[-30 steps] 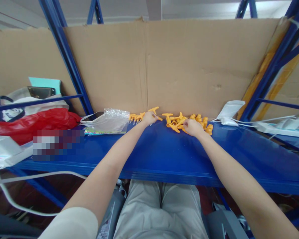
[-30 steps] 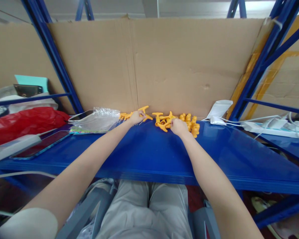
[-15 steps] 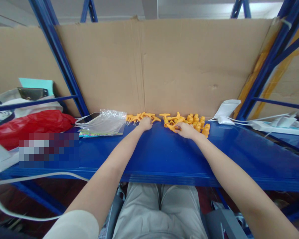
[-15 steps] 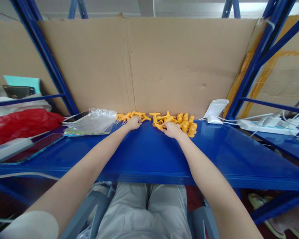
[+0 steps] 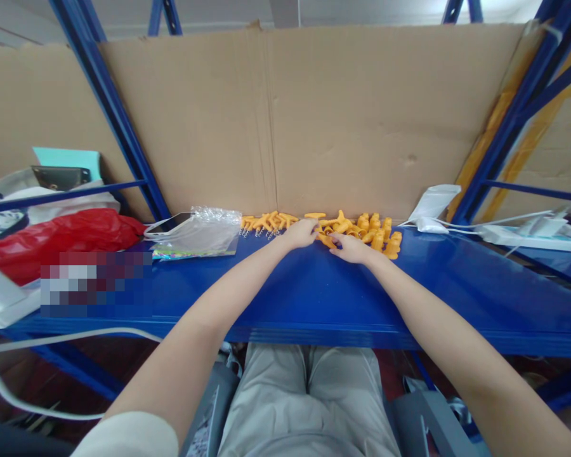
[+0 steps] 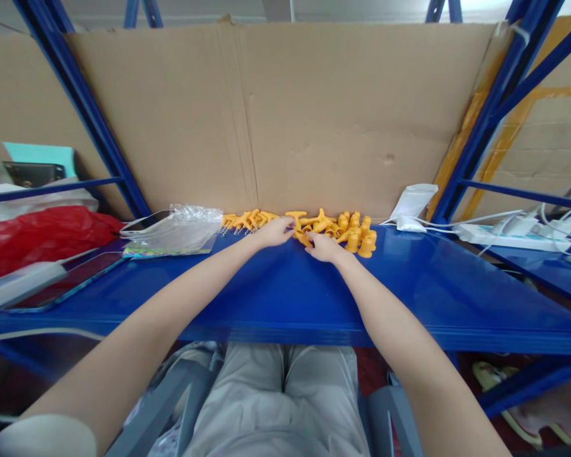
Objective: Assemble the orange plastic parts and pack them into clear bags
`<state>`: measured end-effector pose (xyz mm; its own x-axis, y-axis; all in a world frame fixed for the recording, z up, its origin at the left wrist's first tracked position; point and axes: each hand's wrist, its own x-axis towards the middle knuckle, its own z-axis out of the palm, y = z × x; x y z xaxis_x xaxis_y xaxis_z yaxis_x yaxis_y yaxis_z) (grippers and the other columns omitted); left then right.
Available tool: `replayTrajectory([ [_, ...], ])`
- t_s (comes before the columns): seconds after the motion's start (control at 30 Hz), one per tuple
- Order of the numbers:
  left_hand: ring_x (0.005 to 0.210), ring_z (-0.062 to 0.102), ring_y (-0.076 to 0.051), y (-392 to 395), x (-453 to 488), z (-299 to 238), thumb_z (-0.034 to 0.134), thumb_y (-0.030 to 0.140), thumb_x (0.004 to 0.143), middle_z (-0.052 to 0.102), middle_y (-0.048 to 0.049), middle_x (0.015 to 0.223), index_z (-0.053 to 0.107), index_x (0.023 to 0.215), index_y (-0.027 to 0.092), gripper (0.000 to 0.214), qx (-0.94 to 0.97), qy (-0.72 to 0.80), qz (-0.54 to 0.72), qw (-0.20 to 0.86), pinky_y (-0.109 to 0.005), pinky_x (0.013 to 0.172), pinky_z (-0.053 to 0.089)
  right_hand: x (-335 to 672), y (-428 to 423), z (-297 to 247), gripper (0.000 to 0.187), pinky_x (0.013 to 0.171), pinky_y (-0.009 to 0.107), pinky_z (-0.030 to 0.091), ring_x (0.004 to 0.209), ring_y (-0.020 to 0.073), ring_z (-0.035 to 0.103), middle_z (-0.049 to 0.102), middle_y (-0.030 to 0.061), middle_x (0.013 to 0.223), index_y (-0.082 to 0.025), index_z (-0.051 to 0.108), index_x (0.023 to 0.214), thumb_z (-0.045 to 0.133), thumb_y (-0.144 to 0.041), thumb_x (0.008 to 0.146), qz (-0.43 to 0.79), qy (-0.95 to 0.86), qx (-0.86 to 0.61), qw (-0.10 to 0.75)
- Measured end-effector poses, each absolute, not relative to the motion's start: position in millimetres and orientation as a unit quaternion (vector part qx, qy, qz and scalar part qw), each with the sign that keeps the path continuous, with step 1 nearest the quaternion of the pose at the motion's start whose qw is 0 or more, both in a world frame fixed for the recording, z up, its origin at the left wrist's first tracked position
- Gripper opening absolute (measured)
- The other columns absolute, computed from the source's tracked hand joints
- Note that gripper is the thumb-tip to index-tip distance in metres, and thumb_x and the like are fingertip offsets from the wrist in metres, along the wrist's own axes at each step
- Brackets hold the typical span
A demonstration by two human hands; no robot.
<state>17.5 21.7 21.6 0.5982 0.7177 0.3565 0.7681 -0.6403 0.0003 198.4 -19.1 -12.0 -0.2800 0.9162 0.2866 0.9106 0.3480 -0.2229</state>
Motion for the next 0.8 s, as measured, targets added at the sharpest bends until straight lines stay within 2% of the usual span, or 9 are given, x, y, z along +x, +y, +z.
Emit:
replayTrajectory([
  [0.2, 0.110, 0.063, -0.025, 8, 49, 15, 0.053, 0.022, 0.087, 0.066, -0.0147, 0.121, 0.065, 0.112, 0.011, 0.030, -0.906, -0.407, -0.112, 0.030, -0.032, 0.091, 0.051, 206, -9, -17, 0.034, 0.095, 0.038, 0.051, 0.107, 0.0255, 0.066, 0.069, 0.0137, 0.118, -0.016, 0.063, 0.119, 0.060, -0.017, 0.085, 0.019, -0.812, -0.539, 0.223],
  [0.37, 0.103, 0.067, -0.027, 3, 62, 16, 0.051, 0.030, 0.090, 0.070, -0.0151, 0.113, 0.069, 0.109, 0.011, 0.033, -0.877, -0.471, -0.096, -0.013, -0.034, 0.088, 0.053, 209, -5, -19, 0.030, 0.092, 0.037, 0.052, 0.102, 0.0237, 0.068, 0.073, 0.0093, 0.110, -0.020, 0.067, 0.111, 0.063, -0.015, 0.083, 0.008, -0.814, -0.536, 0.222],
  [0.53, 0.101, 0.068, -0.028, 5, 61, 18, 0.053, 0.033, 0.089, 0.072, -0.0175, 0.106, 0.072, 0.105, 0.009, 0.034, -0.839, -0.531, -0.110, -0.039, -0.032, 0.083, 0.052, 209, -7, -19, 0.032, 0.096, 0.038, 0.050, 0.106, 0.0238, 0.067, 0.071, 0.0106, 0.116, -0.018, 0.066, 0.115, 0.060, -0.014, 0.084, 0.024, -0.815, -0.535, 0.221],
  [0.8, 0.092, 0.069, -0.025, 0, 22, 40, 0.058, 0.027, 0.081, 0.074, -0.0126, 0.094, 0.073, 0.091, 0.012, 0.023, -0.814, -0.566, -0.130, 0.000, -0.028, 0.075, 0.050, 204, -12, -14, 0.040, 0.095, 0.039, 0.050, 0.109, 0.0245, 0.066, 0.070, 0.0100, 0.117, -0.019, 0.059, 0.126, 0.059, -0.019, 0.085, 0.017, -0.788, -0.579, 0.207],
])
